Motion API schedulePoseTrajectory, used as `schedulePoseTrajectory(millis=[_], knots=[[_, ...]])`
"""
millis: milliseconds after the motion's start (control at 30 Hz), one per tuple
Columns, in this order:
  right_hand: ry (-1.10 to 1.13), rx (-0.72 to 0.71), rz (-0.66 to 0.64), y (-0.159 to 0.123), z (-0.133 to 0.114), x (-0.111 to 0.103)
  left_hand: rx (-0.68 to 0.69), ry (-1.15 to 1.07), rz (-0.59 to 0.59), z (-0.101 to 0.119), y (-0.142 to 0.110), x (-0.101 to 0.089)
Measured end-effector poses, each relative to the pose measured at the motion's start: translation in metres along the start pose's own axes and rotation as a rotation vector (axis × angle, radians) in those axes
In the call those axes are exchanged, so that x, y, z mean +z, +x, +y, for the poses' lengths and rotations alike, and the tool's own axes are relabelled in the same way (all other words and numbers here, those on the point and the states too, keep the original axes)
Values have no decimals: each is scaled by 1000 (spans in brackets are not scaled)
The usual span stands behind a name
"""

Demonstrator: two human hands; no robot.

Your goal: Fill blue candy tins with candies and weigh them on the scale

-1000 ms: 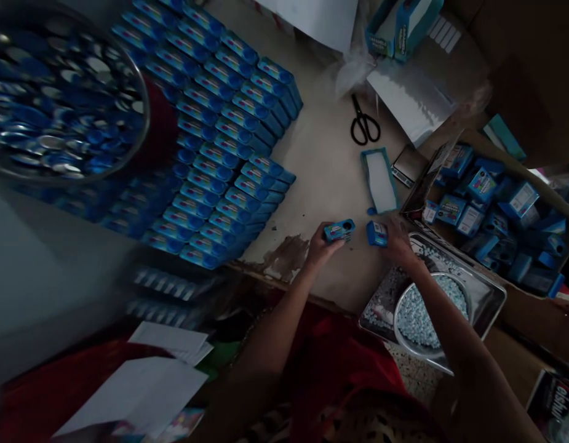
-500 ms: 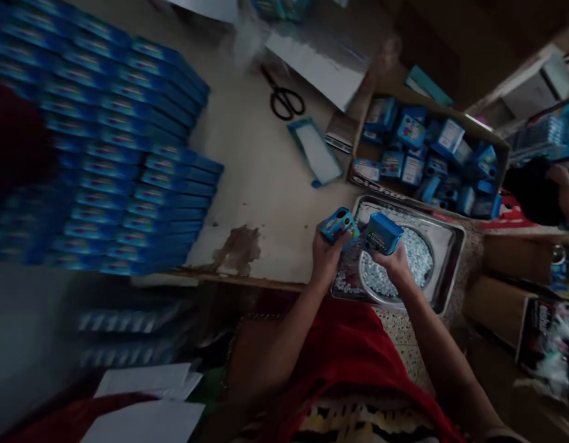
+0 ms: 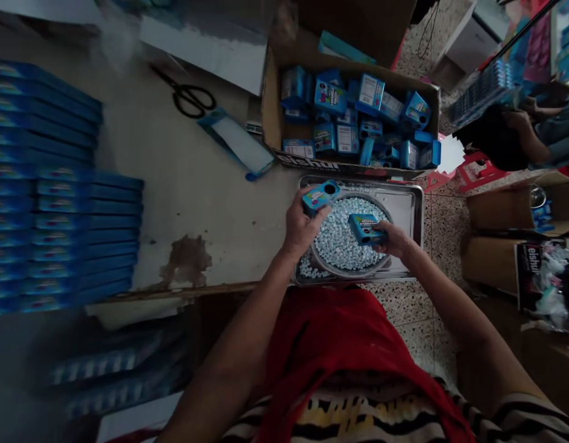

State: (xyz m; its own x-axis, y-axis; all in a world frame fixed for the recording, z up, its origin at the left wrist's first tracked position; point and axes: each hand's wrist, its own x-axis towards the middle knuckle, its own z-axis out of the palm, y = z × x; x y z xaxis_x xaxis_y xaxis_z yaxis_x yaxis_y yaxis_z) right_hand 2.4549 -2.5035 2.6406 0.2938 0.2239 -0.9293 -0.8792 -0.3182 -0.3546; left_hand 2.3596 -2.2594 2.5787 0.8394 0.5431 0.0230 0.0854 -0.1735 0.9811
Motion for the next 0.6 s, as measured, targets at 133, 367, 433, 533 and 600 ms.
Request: schedulePoseTrajectory(millis=[133,367,433,533,600], knots=[[-164,-77,-36,-7,0,-18,68,47,-151,10,11,9],[-1040,-784,-114,-24,-44,-23,-134,-63,-308,5,33,19],[-1207,-927,-161,-35,-60,-9,-261,-127,-439,6,36,19],[-1442,-958,-232,-44,-83,17,-306,-130,-663,8,36,17],[-1498,-937,-267,-44,-95,31,-225,-96,-728,9,33,16]])
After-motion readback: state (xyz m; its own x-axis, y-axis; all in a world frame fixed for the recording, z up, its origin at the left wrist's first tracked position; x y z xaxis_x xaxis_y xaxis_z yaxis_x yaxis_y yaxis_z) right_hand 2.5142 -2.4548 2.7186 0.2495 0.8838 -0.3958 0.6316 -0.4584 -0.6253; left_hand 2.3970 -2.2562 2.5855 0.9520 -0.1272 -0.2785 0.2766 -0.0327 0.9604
